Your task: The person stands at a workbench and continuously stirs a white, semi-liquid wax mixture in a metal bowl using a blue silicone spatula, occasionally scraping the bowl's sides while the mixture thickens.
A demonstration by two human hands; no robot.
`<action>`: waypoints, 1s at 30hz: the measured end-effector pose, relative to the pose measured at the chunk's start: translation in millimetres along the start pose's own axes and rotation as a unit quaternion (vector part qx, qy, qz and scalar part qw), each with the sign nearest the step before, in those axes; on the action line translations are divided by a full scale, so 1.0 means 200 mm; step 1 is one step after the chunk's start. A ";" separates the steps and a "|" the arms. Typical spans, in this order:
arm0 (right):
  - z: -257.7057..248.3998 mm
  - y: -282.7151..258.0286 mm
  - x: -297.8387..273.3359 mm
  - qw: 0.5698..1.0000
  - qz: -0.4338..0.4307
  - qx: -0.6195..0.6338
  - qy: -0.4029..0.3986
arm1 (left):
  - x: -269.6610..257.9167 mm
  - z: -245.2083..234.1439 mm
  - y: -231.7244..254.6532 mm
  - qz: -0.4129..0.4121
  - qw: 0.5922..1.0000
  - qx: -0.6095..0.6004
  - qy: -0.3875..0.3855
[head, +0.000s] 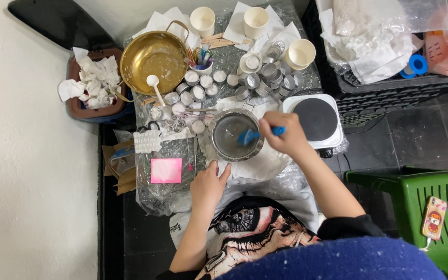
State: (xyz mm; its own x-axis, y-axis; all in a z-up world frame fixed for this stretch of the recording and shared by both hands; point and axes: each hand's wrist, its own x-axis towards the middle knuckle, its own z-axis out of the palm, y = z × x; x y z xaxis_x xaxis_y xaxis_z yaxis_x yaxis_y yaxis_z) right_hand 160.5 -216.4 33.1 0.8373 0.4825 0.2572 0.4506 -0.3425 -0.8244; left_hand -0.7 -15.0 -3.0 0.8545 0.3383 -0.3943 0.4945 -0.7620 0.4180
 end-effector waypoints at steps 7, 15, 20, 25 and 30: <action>-0.01 -0.06 0.03 0.997 -0.034 0.052 -0.048 | -0.01 -0.03 0.02 0.005 1.000 0.006 -0.001; -0.02 -0.07 0.04 0.999 0.010 0.022 -0.033 | -0.01 -0.04 0.02 0.003 1.000 0.010 0.001; 0.00 -0.12 0.05 0.998 -0.042 0.025 -0.030 | -0.01 -0.03 0.01 0.001 1.000 0.007 -0.001; 0.03 -0.07 0.00 0.999 -0.011 -0.022 0.033 | -0.02 -0.01 0.00 -0.003 1.000 0.009 -0.003; 0.05 -0.16 0.00 0.996 -0.083 0.022 0.005 | -0.02 0.01 -0.03 -0.022 1.000 0.005 -0.011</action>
State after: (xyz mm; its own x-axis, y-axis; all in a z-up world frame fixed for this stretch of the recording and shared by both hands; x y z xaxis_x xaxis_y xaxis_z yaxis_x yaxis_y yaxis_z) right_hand 142.2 -197.1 54.2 0.7548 0.5222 0.3970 0.5699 -0.2223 -0.7911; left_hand -6.7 -13.2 -5.2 0.8276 0.3597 -0.4308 0.5305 -0.7521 0.3911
